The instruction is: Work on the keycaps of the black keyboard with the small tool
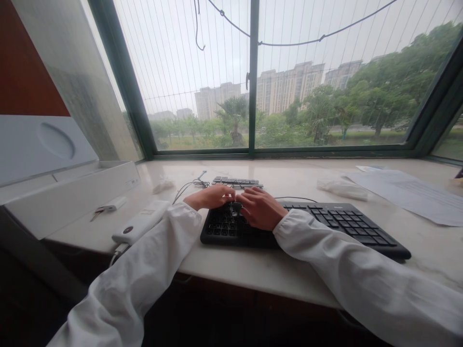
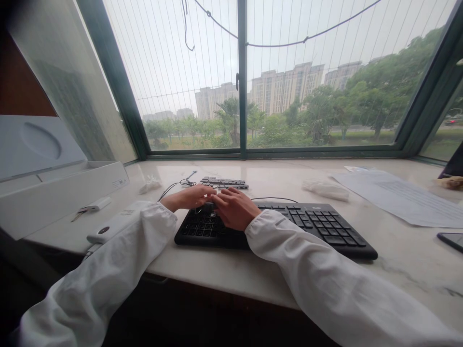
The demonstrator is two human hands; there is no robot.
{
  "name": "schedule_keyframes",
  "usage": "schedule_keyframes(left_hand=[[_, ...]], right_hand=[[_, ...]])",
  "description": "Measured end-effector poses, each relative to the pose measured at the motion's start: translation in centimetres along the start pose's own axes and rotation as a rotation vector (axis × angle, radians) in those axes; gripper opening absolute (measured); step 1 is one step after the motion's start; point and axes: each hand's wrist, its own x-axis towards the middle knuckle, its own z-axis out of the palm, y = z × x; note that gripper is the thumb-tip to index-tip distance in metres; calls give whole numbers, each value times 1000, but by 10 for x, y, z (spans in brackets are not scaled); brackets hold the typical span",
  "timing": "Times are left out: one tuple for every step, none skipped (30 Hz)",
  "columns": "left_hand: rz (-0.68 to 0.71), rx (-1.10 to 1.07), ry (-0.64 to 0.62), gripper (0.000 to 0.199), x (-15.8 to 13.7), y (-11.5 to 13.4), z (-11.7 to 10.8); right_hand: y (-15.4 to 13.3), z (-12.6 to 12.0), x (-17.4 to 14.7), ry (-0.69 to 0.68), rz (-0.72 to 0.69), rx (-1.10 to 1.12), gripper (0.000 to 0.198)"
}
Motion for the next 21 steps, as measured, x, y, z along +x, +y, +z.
schedule_keyframes(left_hand=[[1, 1, 2, 20, 0, -1, 1], [4, 1, 2, 21, 0, -2, 1], [7, 1, 2, 22, 0, -2, 1], [10, 1, 0, 23, 0, -2, 2], [11, 1, -2, 23, 0, -2, 1], [12, 0, -5, 23, 0, -1, 1], [12, -1, -7, 22, 0, -1, 1], [10, -2, -10, 22, 0, 0, 0], [8, -4, -12, 21, 0, 2, 0], [6, -6, -15, 20, 0, 3, -1], [4, -8, -18, 19, 0, 4, -2], [0, -10, -19, 19, 0, 5, -2], [-3, -10, -20, 19, -1, 6, -3], [-6, -10, -19, 19, -1, 7, -3], [-8, -9, -17, 18, -1, 8, -4], [-11, -8, -16, 18, -1, 9, -4], [-13, -7, -15, 18, -2, 9, -4], [-15, -8, -16, 18, -2, 10, -4], [-17, -9, -18, 18, -2, 10, -5], [-18, -12, -19, 18, -2, 11, -5], [-18, -13, -18, 18, -2, 11, -5]], right_hand=[[2, 1, -1, 11, 27, 2, 13], [3, 1, -2, 26, 48, 22, 13], [4, 2, -2, 42, 58, 54, 13], [5, 2, -3, 55, 60, 92, 13], [5, 3, -3, 65, 58, 132, 14], [4, 2, -4, 68, 53, 169, 14], [4, 2, -4, 63, 43, 202, 13], [4, 1, -4, 51, 33, 229, 14], [3, 1, -4, 35, 25, 250, 14], [3, 0, -3, 20, 17, 266, 14], [3, -1, -3, 8, 10, 277, 15], [3, -2, -2, -1, 5, 283, 15], [4, -3, -2, -7, 2, 284, 16], [4, -3, -1, -12, -1, 282, 16], [5, -4, -1, -20, -5, 278, 17], [5, -4, -1, -29, -7, 273, 18], [6, -5, -1, -39, -6, 267, 18], [6, -5, -1, -49, -4, 263, 19], [7, -5, -1, -56, -1, 259, 19], [7, -5, -2, -60, 0, 252, 20], [8, -5, -2, -60, -2, 244, 20]])
